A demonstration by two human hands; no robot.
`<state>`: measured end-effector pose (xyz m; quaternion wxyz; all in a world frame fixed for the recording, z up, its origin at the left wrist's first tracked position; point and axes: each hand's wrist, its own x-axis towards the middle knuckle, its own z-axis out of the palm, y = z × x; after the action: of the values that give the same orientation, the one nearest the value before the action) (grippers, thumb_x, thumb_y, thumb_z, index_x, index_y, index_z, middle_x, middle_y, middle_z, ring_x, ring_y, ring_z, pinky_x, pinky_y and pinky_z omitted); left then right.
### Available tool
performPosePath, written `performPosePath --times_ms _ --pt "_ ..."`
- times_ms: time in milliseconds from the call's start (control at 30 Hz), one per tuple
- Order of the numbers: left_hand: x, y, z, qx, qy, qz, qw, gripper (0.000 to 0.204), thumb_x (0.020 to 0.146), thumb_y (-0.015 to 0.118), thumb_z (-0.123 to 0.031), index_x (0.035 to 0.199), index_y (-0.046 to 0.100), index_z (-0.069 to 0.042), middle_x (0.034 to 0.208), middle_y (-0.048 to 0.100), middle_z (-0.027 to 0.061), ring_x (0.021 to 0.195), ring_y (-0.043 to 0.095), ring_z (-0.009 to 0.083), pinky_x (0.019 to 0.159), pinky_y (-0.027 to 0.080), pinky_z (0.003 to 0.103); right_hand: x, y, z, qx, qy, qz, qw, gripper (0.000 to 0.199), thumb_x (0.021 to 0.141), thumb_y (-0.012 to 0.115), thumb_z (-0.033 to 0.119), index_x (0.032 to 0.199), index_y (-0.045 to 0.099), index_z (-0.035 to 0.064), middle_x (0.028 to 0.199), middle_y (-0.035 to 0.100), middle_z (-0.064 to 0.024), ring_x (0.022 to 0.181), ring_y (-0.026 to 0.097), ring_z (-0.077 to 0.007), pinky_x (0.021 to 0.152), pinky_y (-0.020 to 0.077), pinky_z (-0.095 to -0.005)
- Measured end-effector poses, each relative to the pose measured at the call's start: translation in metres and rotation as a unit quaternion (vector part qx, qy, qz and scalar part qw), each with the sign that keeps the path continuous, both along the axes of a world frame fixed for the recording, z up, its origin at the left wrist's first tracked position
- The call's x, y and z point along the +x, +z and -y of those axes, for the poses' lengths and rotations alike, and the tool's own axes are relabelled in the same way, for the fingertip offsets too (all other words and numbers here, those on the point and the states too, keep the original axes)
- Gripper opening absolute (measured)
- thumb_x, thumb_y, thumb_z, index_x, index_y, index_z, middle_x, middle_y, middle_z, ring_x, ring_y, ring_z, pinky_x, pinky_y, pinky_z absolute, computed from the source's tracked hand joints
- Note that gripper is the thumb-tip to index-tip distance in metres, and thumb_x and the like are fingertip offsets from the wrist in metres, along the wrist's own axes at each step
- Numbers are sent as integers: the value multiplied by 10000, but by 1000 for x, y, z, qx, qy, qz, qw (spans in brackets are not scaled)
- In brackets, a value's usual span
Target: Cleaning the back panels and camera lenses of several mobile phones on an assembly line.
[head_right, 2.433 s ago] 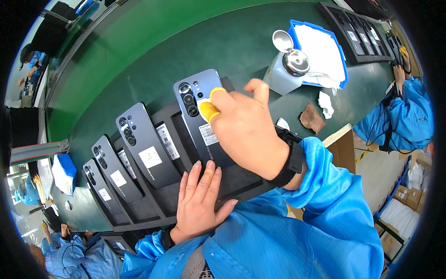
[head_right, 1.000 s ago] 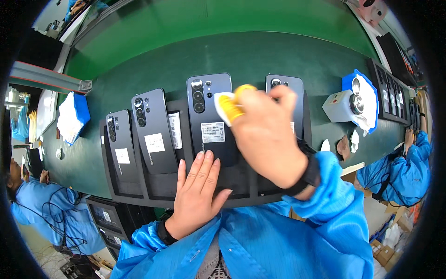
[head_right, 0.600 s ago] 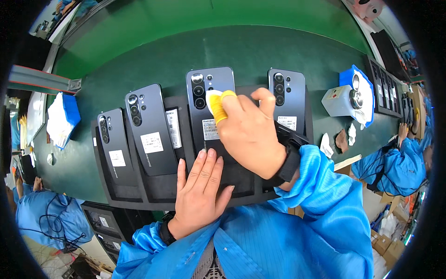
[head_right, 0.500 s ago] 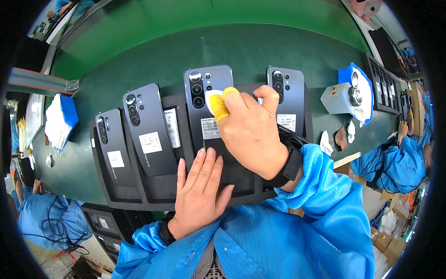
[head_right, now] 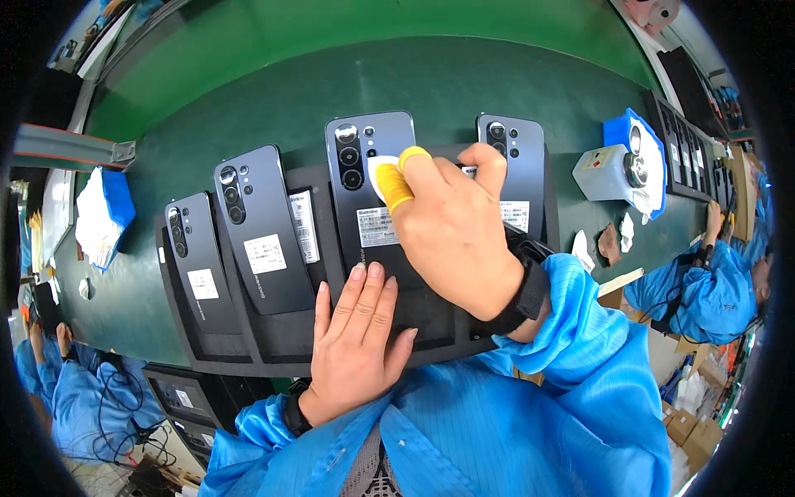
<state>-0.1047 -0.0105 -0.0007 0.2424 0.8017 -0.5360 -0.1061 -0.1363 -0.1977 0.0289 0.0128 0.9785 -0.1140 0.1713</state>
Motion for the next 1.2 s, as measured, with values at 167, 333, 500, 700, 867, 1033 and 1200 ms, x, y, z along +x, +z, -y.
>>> performPosePath --times_ms 167,333,500,700,867,1033,1200 --pt "0 -2 1 2 0 3 1000 616 788 706 -268 1328 545 -18 1433 474 157 1358 421 288 1120 231 548 12 -7 -10 6 40 16 999 223 730 662 76 941 730 54 946 606 -37 788 599 -176 874 305 -438" --pt "0 -1 1 -4 1 -2 1000 611 782 709 -257 1321 552 -16 1428 479 160 1355 425 290 1121 232 544 9 6 14 -6 -9 7 1000 224 671 663 1 873 747 51 920 626 -30 813 583 -193 863 310 -420" --pt "0 0 1 -7 1 -3 1000 601 783 707 -256 1313 560 -16 1419 490 159 1350 431 290 1121 235 539 18 5 14 89 24 42 995 176 626 647 -70 761 729 9 909 632 -48 836 563 -204 841 313 -403" --pt "0 -1 2 -7 0 1 1000 600 782 708 -257 1311 561 -15 1415 494 159 1346 436 290 1119 240 540 30 -4 10 154 54 40 986 125 619 648 -75 707 711 -11 914 620 -75 837 561 -220 856 305 -420" --pt "1 0 1 1 2 -1 1000 595 782 709 -260 1306 566 -19 1414 496 156 1345 438 286 1115 248 541 26 0 7 149 74 -38 985 191 630 640 -56 780 736 11 976 611 -55 843 570 -201 903 289 -444" --pt "1 -1 2 -2 -2 -2 1000 600 776 714 -256 1307 565 -22 1420 490 157 1350 432 283 1112 253 541 0 3 20 117 38 1 992 134 613 658 20 725 728 43 852 606 -30 821 564 -193 835 309 -434" --pt "0 -1 1 3 2 2 1000 605 775 713 -257 1312 561 -23 1420 491 154 1353 429 283 1115 250 540 14 7 17 80 46 22 996 353 646 622 -74 935 761 73 902 620 -34 802 550 -185 854 309 -385"
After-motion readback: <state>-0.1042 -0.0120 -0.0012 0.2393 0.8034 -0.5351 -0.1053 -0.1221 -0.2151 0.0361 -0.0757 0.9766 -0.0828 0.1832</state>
